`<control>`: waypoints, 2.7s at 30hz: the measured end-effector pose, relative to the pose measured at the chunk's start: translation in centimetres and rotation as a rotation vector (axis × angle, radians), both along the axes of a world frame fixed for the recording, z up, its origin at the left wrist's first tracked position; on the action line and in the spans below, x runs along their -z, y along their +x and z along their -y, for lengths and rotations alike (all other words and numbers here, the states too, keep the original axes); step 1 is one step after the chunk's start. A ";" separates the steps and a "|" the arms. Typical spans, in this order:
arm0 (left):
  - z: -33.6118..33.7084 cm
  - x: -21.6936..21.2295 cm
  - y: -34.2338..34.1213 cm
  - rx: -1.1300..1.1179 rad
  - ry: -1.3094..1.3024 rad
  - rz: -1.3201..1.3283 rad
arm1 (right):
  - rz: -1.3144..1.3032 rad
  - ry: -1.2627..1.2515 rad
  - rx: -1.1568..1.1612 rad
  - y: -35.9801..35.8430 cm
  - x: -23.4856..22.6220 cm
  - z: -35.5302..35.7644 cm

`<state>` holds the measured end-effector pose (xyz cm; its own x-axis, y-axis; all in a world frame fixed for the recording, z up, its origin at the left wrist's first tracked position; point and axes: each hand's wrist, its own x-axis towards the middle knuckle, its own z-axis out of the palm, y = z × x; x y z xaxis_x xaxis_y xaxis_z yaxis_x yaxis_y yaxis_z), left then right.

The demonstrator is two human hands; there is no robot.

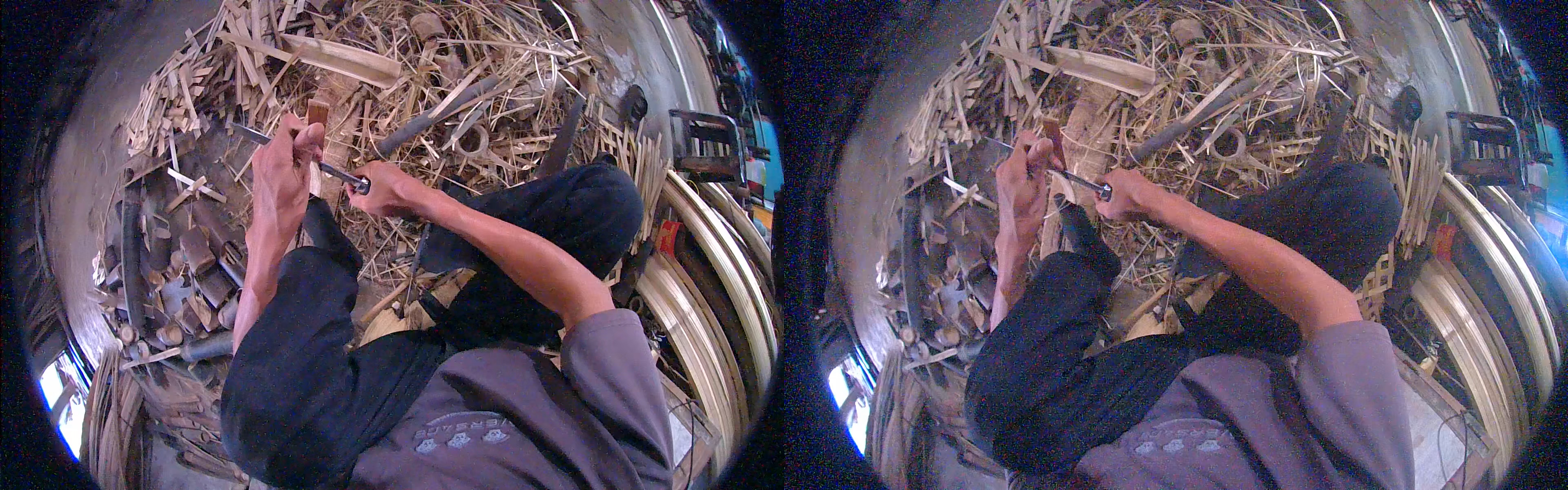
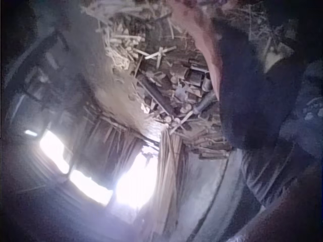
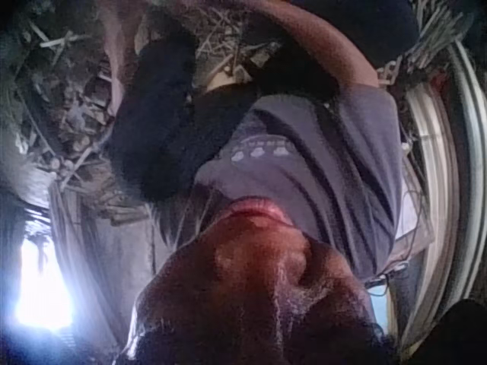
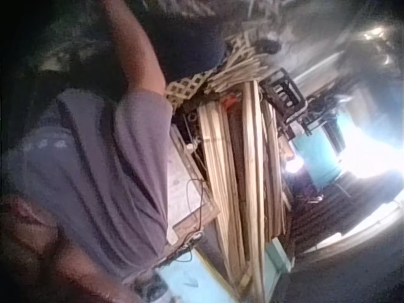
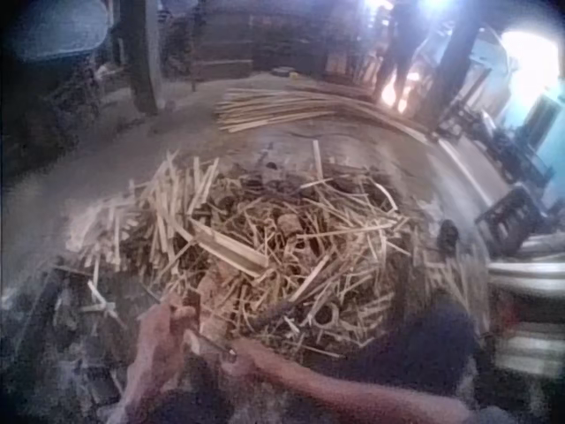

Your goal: The person sits on the floor and uses a knife to shave thin strips from a piece of wood. They repeatedly scrape the blade along the wood, producing wood shavings that accumulate on the floor.

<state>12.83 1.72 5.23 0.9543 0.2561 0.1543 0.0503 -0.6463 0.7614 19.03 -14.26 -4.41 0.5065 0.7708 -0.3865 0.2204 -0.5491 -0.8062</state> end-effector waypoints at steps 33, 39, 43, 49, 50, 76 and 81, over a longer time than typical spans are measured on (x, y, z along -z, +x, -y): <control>-1.2 0.0 -5.3 -0.162 -0.193 0.203 | -0.155 -0.144 -0.041 -4.5 6.0 -0.9; -4.0 2.9 -3.8 -0.078 -0.294 0.384 | -0.040 0.014 -0.080 -4.0 9.4 -1.6; -6.1 3.8 -1.9 0.113 -0.369 0.232 | -0.024 -0.055 -0.106 -4.5 10.3 -2.6; -2.8 7.5 1.3 -0.010 -1.003 0.117 | -0.029 -0.125 -0.094 -4.9 9.2 -2.5; -3.6 8.0 1.6 0.044 -0.883 0.079 | 0.009 -0.160 -0.048 -4.9 8.8 -2.3; -3.4 11.5 -0.6 -0.270 -0.663 0.311 | 0.491 -0.163 -0.284 -4.4 7.8 -0.6; -5.2 8.9 -1.5 -0.390 -0.439 0.557 | 0.246 -0.158 -0.292 -2.4 11.0 1.6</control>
